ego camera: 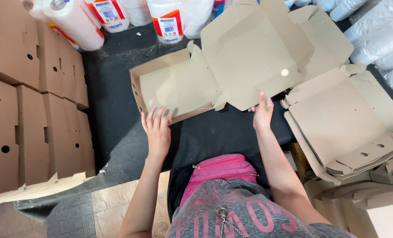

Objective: The person assembles cardboard boxes by folding the flaps and interlocking the tabs by hand, handling one box at a time from a stack.

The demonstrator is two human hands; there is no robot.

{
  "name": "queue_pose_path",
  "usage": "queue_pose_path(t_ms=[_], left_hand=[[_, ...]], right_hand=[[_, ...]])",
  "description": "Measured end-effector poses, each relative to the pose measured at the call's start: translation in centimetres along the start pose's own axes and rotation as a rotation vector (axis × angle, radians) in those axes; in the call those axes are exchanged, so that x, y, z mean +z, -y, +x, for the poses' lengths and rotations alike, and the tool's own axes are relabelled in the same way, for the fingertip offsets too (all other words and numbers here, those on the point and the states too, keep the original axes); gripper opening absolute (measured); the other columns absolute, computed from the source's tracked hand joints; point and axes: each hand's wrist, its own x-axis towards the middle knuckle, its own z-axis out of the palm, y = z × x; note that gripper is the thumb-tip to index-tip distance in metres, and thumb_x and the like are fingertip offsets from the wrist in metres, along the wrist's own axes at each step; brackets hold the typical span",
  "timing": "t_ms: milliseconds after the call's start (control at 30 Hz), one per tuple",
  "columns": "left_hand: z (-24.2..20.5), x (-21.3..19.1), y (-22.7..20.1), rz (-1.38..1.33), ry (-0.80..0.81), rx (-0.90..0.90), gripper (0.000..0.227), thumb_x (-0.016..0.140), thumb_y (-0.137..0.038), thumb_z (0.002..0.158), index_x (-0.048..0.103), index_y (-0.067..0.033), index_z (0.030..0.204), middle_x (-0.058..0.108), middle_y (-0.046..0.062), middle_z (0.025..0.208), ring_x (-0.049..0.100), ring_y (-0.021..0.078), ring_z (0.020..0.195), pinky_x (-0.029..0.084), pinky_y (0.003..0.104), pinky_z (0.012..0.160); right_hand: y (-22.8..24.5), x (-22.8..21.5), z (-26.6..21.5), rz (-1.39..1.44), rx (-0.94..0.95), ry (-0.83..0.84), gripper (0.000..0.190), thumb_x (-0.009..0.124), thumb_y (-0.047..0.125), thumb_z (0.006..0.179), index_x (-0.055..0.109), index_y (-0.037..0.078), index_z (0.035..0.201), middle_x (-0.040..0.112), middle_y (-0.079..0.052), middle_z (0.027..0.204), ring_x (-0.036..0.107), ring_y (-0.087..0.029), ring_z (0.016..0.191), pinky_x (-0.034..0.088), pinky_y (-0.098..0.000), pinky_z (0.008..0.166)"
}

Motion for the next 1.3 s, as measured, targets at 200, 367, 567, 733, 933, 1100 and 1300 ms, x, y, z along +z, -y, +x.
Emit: queue_pose_path(t_ms=[200,367,567,733,933,1100,1300], left_hand=[[0.6,3.0,0.7,0.062,-0.067,-0.078,0.029,0.067,0.005,0.085,0.05,-0.0145,0.098,0.055,0.005,0.145,0.042,0.0355,0.141,0.015,0.072,0.117],[0.2,5.0,0.7,-0.009,-0.077,-0.126,0.033,0.072,-0.009,0.084,0.05,-0.0137,0.109,0.061,0.008,0.133,0.048,0.0317,0.137,0.014,0.068,0.121],[-0.6,5.7,1.1,0.042,-0.132,-0.093,0.033,0.072,-0.014,0.086,0.053,-0.012,0.114,0.063,0.006,0.123,0.055,0.0277,0.123,0.02,0.064,0.122],[-0.8,6.1,1.4,0.053,-0.17,-0.089,0.035,0.073,-0.014,0.084,0.056,-0.0122,0.114,0.063,0.005,0.109,0.058,0.0259,0.111,0.025,0.062,0.12],[-1.0,6.4,1.7,0.061,-0.154,-0.08,0.033,0.074,-0.015,0.083,0.058,-0.0124,0.111,0.063,0.005,0.102,0.058,0.0241,0.104,0.031,0.059,0.116],[-0.7,5.7,1.4,0.048,-0.159,-0.068,0.032,0.074,-0.013,0.083,0.058,-0.0115,0.11,0.063,0.007,0.102,0.058,0.0252,0.103,0.031,0.058,0.115],[-0.6,5.9,1.5,0.057,-0.171,-0.071,0.031,0.075,-0.014,0.083,0.058,-0.0122,0.109,0.063,0.006,0.102,0.058,0.0247,0.103,0.032,0.057,0.114]], right_hand=[[-2.5,-2.8,-4.3,0.116,0.08,0.041,0.02,0.059,0.021,0.106,0.052,0.005,0.118,0.064,-0.011,0.091,0.058,-0.015,0.059,0.054,-0.0267,0.057],[-0.7,-0.7,-5.5,-0.145,0.089,0.277,0.056,0.082,0.002,0.084,0.044,0.001,0.126,0.064,-0.009,0.106,0.065,-0.012,0.074,0.054,-0.0237,0.062],[-5.2,2.6,-6.0,-0.218,0.039,0.232,0.023,0.078,0.009,0.094,0.064,-0.005,0.104,0.068,-0.014,0.087,0.068,-0.016,0.069,0.055,-0.022,0.059],[-6.0,5.2,-6.6,-0.304,0.06,0.319,0.02,0.07,0.021,0.103,0.069,0.004,0.091,0.072,-0.009,0.08,0.061,-0.009,0.059,0.049,-0.0201,0.063],[-7.1,6.1,-5.1,-0.264,0.121,0.209,0.023,0.071,0.023,0.101,0.068,0.005,0.086,0.068,-0.009,0.071,0.062,-0.011,0.055,0.05,-0.0193,0.055],[-6.7,6.9,-4.9,-0.196,0.165,0.18,0.02,0.076,0.018,0.097,0.067,0.005,0.084,0.063,-0.005,0.067,0.061,-0.009,0.055,0.052,-0.0174,0.051],[-8.7,7.6,-4.8,-0.251,0.199,0.276,0.03,0.075,0.017,0.096,0.062,0.01,0.07,0.055,0.0,0.058,0.052,-0.007,0.044,0.044,-0.0176,0.045]])
